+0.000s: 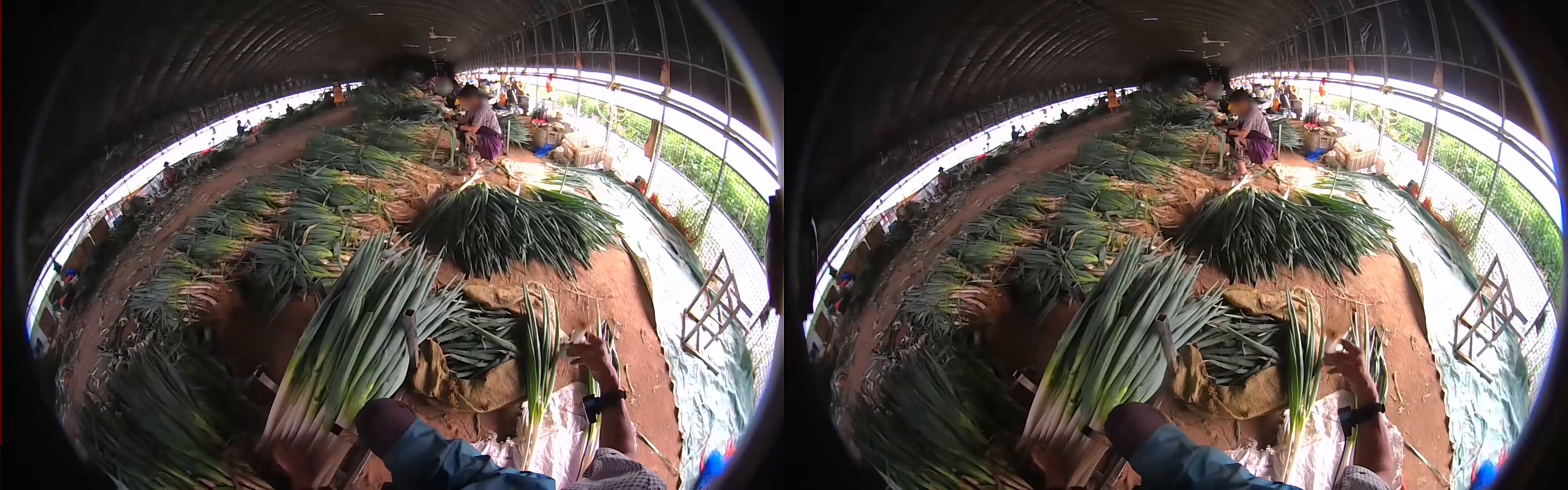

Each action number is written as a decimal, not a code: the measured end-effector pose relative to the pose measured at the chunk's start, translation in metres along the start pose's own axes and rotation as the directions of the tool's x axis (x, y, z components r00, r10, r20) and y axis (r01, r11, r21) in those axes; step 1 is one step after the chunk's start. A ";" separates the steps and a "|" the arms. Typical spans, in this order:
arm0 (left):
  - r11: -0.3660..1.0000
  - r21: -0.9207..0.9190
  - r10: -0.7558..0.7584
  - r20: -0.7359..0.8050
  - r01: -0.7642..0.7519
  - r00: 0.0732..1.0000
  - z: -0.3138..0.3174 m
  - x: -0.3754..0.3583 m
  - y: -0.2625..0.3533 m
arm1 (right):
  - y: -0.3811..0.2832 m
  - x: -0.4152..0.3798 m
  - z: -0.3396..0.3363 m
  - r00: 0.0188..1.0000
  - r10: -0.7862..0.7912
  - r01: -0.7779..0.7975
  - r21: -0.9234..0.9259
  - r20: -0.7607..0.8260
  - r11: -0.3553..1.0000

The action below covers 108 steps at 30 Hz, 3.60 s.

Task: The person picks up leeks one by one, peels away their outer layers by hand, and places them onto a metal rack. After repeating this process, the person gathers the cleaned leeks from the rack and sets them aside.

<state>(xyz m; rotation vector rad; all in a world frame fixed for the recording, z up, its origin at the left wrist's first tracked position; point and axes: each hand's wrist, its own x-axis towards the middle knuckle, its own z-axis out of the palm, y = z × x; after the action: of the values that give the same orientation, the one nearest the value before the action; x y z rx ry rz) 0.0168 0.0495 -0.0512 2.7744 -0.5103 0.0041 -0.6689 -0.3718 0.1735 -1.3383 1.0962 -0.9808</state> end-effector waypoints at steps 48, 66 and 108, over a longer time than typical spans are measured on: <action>0.361 -0.929 0.768 0.248 -0.079 0.591 -0.093 -0.194 0.464 | -0.011 -0.033 0.175 0.811 0.113 -0.084 -0.076 0.575 0.994; 0.216 -0.976 0.847 0.192 0.008 0.496 -0.070 -0.184 0.429 | -0.016 -0.047 0.175 0.825 0.018 0.087 -0.158 0.564 0.984; -0.166 -0.986 0.584 -0.105 -0.008 0.805 -0.180 -0.097 0.358 | -0.158 0.092 0.214 0.428 -0.506 0.851 -0.523 0.749 -0.055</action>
<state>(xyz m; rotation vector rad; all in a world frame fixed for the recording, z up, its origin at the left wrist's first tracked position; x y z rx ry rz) -0.1884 -0.1784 0.2247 0.9521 -0.8180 -0.6145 -0.4290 -0.4151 0.3140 -3.1515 0.4753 -0.7181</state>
